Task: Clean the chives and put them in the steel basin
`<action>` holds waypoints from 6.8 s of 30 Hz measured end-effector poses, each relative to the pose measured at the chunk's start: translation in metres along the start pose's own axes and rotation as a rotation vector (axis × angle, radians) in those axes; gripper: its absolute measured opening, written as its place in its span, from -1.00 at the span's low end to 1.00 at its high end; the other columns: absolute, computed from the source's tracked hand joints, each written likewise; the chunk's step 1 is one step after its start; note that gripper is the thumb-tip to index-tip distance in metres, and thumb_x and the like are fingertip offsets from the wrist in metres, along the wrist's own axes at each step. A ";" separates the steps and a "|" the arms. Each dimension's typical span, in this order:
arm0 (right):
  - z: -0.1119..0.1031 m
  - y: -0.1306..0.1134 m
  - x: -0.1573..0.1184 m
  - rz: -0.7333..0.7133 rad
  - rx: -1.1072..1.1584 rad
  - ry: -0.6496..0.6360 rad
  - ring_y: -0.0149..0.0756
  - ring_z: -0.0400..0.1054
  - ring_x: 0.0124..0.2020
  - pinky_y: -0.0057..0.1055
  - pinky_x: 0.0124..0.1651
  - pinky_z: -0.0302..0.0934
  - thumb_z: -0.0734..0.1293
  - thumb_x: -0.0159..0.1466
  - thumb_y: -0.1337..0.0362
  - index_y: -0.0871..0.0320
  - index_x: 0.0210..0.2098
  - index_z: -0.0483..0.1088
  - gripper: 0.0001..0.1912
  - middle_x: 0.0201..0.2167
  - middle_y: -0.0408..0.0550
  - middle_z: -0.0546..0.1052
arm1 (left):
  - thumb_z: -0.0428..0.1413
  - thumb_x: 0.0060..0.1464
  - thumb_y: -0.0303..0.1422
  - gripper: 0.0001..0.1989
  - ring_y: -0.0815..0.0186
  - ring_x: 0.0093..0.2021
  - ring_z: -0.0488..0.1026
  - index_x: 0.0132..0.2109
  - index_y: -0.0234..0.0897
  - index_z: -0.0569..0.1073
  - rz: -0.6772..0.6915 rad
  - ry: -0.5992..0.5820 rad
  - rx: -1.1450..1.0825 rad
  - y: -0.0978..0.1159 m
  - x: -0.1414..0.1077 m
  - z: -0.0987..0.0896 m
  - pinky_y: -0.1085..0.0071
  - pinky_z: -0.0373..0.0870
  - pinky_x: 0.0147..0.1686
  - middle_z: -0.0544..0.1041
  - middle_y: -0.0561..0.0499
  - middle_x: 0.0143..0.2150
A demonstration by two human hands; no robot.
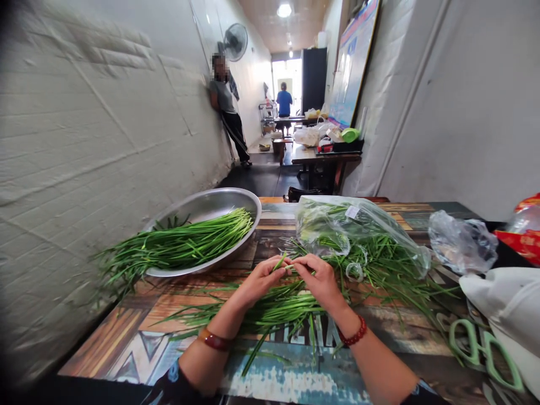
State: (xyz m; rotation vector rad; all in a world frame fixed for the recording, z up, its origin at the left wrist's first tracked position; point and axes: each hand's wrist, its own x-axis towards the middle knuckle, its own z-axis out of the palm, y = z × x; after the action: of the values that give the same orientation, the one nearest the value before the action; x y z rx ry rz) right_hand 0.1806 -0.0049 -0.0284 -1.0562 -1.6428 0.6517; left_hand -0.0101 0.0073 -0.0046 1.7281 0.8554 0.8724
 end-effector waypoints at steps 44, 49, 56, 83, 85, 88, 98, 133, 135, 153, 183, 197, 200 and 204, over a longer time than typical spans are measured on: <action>0.000 -0.008 0.004 0.086 0.082 0.058 -0.34 0.40 -0.33 -0.38 -0.17 0.30 0.38 0.19 0.17 0.11 -0.16 0.51 -0.76 -0.34 -0.12 0.54 | -0.03 0.22 0.03 -0.53 0.44 -0.43 0.07 -0.35 -0.33 0.32 -0.133 -0.260 0.018 0.004 0.000 0.002 0.48 0.05 -0.42 0.17 0.13 -0.47; 0.004 -0.016 0.004 0.047 -0.018 0.056 -0.36 0.40 -0.42 -0.41 -0.26 0.31 0.37 0.19 0.23 0.11 -0.37 0.48 -0.90 -0.43 -0.13 0.57 | -0.05 0.23 0.04 -0.51 0.44 -0.44 0.06 -0.33 -0.35 0.37 -0.158 -0.298 0.057 0.004 0.000 0.003 0.47 0.05 -0.43 0.17 0.13 -0.47; -0.005 -0.010 0.002 0.121 -0.019 0.051 -0.31 0.45 -0.41 -0.40 -0.26 0.26 0.26 0.33 0.11 0.11 -0.35 0.52 -0.72 -0.46 -0.10 0.59 | -0.02 0.23 -0.04 -0.58 0.42 -0.42 0.12 -0.35 -0.34 0.36 -0.159 -0.254 0.097 0.001 -0.002 0.005 0.46 0.11 -0.38 0.23 0.11 -0.45; 0.005 -0.006 0.001 0.291 0.407 0.012 -0.37 0.44 -0.39 -0.42 -0.26 0.35 0.40 0.21 0.08 0.13 -0.28 0.53 -0.76 -0.39 -0.13 0.60 | 0.06 0.19 0.06 -0.52 0.45 -0.45 0.22 -0.29 -0.33 0.35 -0.238 -0.220 -0.193 0.005 0.000 0.004 0.51 0.25 -0.47 0.27 0.10 -0.43; 0.005 -0.007 0.002 0.280 0.380 0.041 -0.36 0.45 -0.36 -0.41 -0.23 0.36 0.40 0.21 0.09 0.12 -0.30 0.54 -0.77 -0.37 -0.12 0.61 | 0.04 0.22 0.03 -0.54 0.42 -0.39 0.25 -0.29 -0.34 0.37 -0.191 -0.221 -0.139 0.004 0.001 0.003 0.47 0.27 -0.36 0.31 0.07 -0.39; 0.008 -0.009 0.002 0.269 0.431 0.030 -0.38 0.42 -0.46 -0.40 -0.30 0.35 0.42 0.20 0.11 0.10 -0.31 0.53 -0.80 -0.47 -0.17 0.57 | 0.00 0.28 -0.04 -0.58 0.34 -0.23 0.32 -0.27 -0.35 0.41 -0.073 -0.244 -0.031 0.004 0.002 0.001 0.39 0.29 -0.13 0.40 0.00 -0.29; 0.008 -0.017 0.002 0.362 0.604 -0.065 -0.46 0.36 -0.49 -0.47 -0.37 0.31 0.46 0.13 0.14 0.11 -0.15 0.55 -0.69 -0.50 -0.22 0.50 | -0.02 0.27 0.00 -0.58 0.39 -0.35 0.18 -0.22 -0.32 0.35 -0.103 -0.301 -0.012 0.000 0.000 0.004 0.46 0.23 -0.30 0.28 0.08 -0.37; -0.070 0.012 0.035 0.334 1.124 0.619 -0.59 0.38 -0.44 -0.61 -0.31 0.37 0.61 -0.09 0.30 0.13 -0.39 0.51 -0.70 -0.40 -0.27 0.53 | -0.08 0.25 -0.49 -0.62 0.11 0.03 0.53 0.18 -0.34 0.35 -0.345 0.134 1.291 0.014 -0.040 -0.051 0.26 0.42 0.00 0.54 -0.28 0.07; -0.072 0.011 0.035 0.326 1.142 0.637 -0.58 0.39 -0.44 -0.60 -0.32 0.38 0.59 -0.07 0.32 0.12 -0.39 0.51 -0.73 -0.40 -0.27 0.54 | -0.03 0.19 -0.51 -0.52 0.10 0.10 0.50 0.25 -0.37 0.29 -0.303 0.142 1.246 0.021 -0.052 -0.058 0.21 0.41 0.08 0.49 -0.31 0.14; -0.031 -0.020 0.012 0.277 0.928 0.203 -0.46 0.38 -0.45 -0.45 -0.30 0.34 0.59 -0.03 0.10 0.10 -0.33 0.56 -0.67 -0.44 -0.22 0.54 | 0.04 0.25 -0.35 -0.83 0.23 -0.21 0.50 -0.09 -0.28 0.47 0.154 0.187 0.746 0.075 0.010 0.048 0.30 0.46 -0.14 0.58 -0.10 -0.19; 0.010 -0.009 -0.014 0.514 0.548 -0.288 -0.42 0.34 -0.43 -0.45 -0.39 0.20 0.48 0.04 -0.14 0.18 -0.13 0.53 -0.41 -0.41 -0.13 0.51 | -0.23 0.32 -0.50 -0.62 0.08 -0.06 0.55 0.08 -0.43 0.42 -0.360 0.265 1.737 0.079 0.027 -0.156 0.28 0.42 -0.14 0.55 -0.31 -0.10; -0.004 -0.009 -0.009 0.529 0.503 -0.226 -0.46 0.35 -0.45 -0.49 -0.40 0.25 0.47 0.11 -0.03 0.13 -0.17 0.54 -0.58 -0.41 -0.14 0.53 | -0.03 0.30 -0.41 -0.56 -0.13 0.20 0.36 0.26 -0.49 0.33 -0.425 0.106 1.506 0.026 0.042 -0.161 -0.01 0.28 0.13 0.38 -0.43 0.18; -0.016 -0.005 0.001 0.470 0.545 -0.124 -0.47 0.34 -0.46 -0.51 -0.43 0.24 0.47 0.09 -0.05 0.12 -0.20 0.54 -0.57 -0.40 -0.14 0.54 | -0.19 0.35 -0.42 -0.52 0.05 0.18 0.37 0.29 -0.62 0.25 -0.194 0.126 1.381 0.055 0.042 -0.128 0.07 0.22 0.14 0.36 -0.31 0.14; -0.034 0.002 0.014 0.419 0.576 0.035 -0.50 0.33 -0.47 -0.53 -0.45 0.23 0.48 0.08 -0.06 0.12 -0.21 0.53 -0.56 -0.42 -0.16 0.52 | -0.10 0.32 -0.39 -0.62 0.25 0.01 0.45 0.15 -0.47 0.44 0.046 -0.020 1.176 0.072 0.021 -0.053 0.24 0.31 0.10 0.47 -0.17 -0.01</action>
State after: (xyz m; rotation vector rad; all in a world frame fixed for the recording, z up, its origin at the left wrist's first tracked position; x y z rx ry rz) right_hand 0.2124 0.0054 -0.0129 -0.9693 -1.0961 1.2834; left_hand -0.0339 0.0296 0.0809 2.7341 1.4747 0.3351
